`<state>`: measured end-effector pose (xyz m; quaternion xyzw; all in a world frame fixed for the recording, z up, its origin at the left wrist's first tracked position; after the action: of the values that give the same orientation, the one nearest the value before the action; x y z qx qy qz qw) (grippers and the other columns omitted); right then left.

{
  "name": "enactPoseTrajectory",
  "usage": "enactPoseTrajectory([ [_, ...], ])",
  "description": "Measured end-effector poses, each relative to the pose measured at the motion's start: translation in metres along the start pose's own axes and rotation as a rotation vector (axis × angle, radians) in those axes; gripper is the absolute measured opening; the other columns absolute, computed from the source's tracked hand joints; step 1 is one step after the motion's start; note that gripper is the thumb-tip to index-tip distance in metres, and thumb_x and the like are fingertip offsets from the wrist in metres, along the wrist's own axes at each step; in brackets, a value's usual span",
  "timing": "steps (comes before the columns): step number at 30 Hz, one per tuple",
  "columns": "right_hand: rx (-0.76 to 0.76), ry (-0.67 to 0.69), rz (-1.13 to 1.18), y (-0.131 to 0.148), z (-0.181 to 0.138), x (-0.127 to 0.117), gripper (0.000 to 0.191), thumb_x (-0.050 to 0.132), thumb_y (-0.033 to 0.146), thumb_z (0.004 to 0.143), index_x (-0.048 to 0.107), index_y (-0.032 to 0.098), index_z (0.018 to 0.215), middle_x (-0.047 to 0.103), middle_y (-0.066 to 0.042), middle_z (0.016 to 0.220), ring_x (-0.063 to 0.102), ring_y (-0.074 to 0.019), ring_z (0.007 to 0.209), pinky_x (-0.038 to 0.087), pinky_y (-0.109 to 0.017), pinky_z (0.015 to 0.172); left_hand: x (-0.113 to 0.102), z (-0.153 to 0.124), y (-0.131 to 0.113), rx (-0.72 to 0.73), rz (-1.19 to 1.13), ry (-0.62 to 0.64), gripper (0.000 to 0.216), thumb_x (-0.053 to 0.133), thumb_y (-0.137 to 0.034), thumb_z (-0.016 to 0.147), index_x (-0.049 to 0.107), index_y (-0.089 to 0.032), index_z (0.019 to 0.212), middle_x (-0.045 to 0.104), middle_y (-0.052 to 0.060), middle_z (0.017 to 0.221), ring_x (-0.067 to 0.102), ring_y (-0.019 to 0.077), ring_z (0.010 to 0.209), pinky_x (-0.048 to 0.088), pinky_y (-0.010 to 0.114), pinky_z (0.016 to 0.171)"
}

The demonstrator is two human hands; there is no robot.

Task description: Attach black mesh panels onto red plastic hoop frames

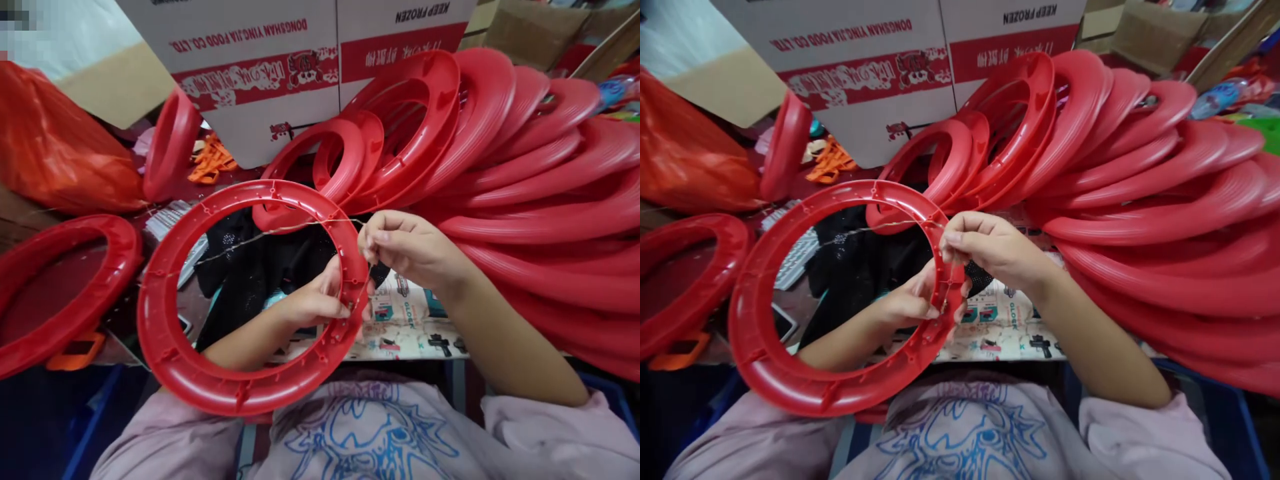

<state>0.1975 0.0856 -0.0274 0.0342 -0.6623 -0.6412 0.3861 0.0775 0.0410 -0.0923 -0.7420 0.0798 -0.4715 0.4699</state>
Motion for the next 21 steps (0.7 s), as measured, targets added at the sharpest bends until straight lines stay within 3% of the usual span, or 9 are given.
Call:
enactPoseTrajectory([
  [3, 0.057, -0.190, 0.095, -0.011, -0.002, -0.010, 0.020, 0.076, 0.030, 0.075, 0.063, 0.016, 0.070, 0.063, 0.003, 0.066, 0.050, -0.0046, 0.050, 0.039, -0.018, 0.048, -0.002, -0.003, 0.002, -0.019, 0.042, -0.007, 0.082, 0.072, -0.008, 0.067, 0.027, -0.035, 0.129, 0.057, 0.000, 0.104, 0.067, 0.0178, 0.080, 0.058, 0.026, 0.058],
  [6, 0.140, -0.253, 0.167, -0.020, -0.008, -0.015, 0.023, 0.079, 0.033, 0.071, 0.065, 0.015, 0.070, 0.060, 0.004, 0.062, 0.049, -0.0045, 0.047, 0.036, -0.017, 0.044, -0.001, -0.004, 0.005, -0.057, 0.058, 0.058, 0.087, 0.074, -0.010, 0.068, 0.023, -0.037, 0.133, 0.056, 0.000, 0.105, 0.067, 0.0186, 0.083, 0.056, 0.026, 0.060],
  [10, 0.245, -0.054, 0.108, -0.020, -0.017, -0.007, 0.028, 0.080, 0.041, 0.072, 0.071, 0.015, 0.074, 0.052, 0.006, 0.054, 0.044, -0.0041, 0.047, 0.036, -0.017, 0.047, 0.000, 0.000, 0.012, -0.129, 0.140, 0.104, 0.086, 0.074, -0.011, 0.070, 0.020, -0.029, 0.134, 0.059, 0.000, 0.098, 0.066, 0.0167, 0.081, 0.054, 0.027, 0.067],
  [13, 0.300, 0.081, -0.054, -0.017, -0.025, 0.001, 0.023, 0.079, 0.040, 0.075, 0.073, 0.017, 0.073, 0.059, 0.002, 0.061, 0.052, -0.0074, 0.055, 0.044, -0.022, 0.057, 0.004, 0.005, 0.018, -0.173, 0.210, 0.115, 0.079, 0.076, -0.010, 0.066, 0.025, -0.023, 0.125, 0.059, -0.002, 0.088, 0.063, 0.0143, 0.076, 0.051, 0.026, 0.067],
  [15, 0.273, -0.004, -0.117, -0.014, -0.029, -0.001, 0.023, 0.079, 0.040, 0.075, 0.071, 0.020, 0.066, 0.059, 0.001, 0.061, 0.053, -0.0086, 0.057, 0.044, -0.023, 0.057, 0.006, 0.008, 0.021, -0.166, 0.195, 0.108, 0.075, 0.079, -0.011, 0.063, 0.029, -0.023, 0.117, 0.057, -0.002, 0.092, 0.062, 0.0134, 0.074, 0.052, 0.028, 0.066],
  [18, 0.192, -0.169, -0.175, -0.009, -0.032, -0.012, 0.024, 0.078, 0.042, 0.074, 0.069, 0.022, 0.063, 0.047, 0.003, 0.050, 0.045, -0.0092, 0.050, 0.040, -0.025, 0.050, 0.007, 0.012, 0.020, -0.093, 0.151, 0.127, 0.063, 0.080, -0.013, 0.065, 0.033, -0.023, 0.106, 0.055, -0.001, 0.095, 0.064, 0.0148, 0.076, 0.054, 0.033, 0.069],
  [21, 0.111, -0.255, -0.090, -0.008, -0.032, -0.021, 0.028, 0.073, 0.039, 0.076, 0.060, 0.022, 0.058, 0.036, 0.004, 0.047, 0.038, -0.0110, 0.049, 0.036, -0.027, 0.048, 0.005, 0.013, 0.017, -0.047, 0.115, 0.109, 0.065, 0.083, -0.009, 0.058, 0.035, -0.023, 0.100, 0.056, -0.001, 0.092, 0.065, 0.0163, 0.076, 0.055, 0.035, 0.067],
])
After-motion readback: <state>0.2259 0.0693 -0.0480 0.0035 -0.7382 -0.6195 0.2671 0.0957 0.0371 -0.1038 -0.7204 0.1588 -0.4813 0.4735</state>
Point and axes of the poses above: each hand's wrist, its own z-axis towards the middle knuckle, its own x-axis out of the palm, y = z × x, the point moved 5 cm from there along z, towards the middle knuckle
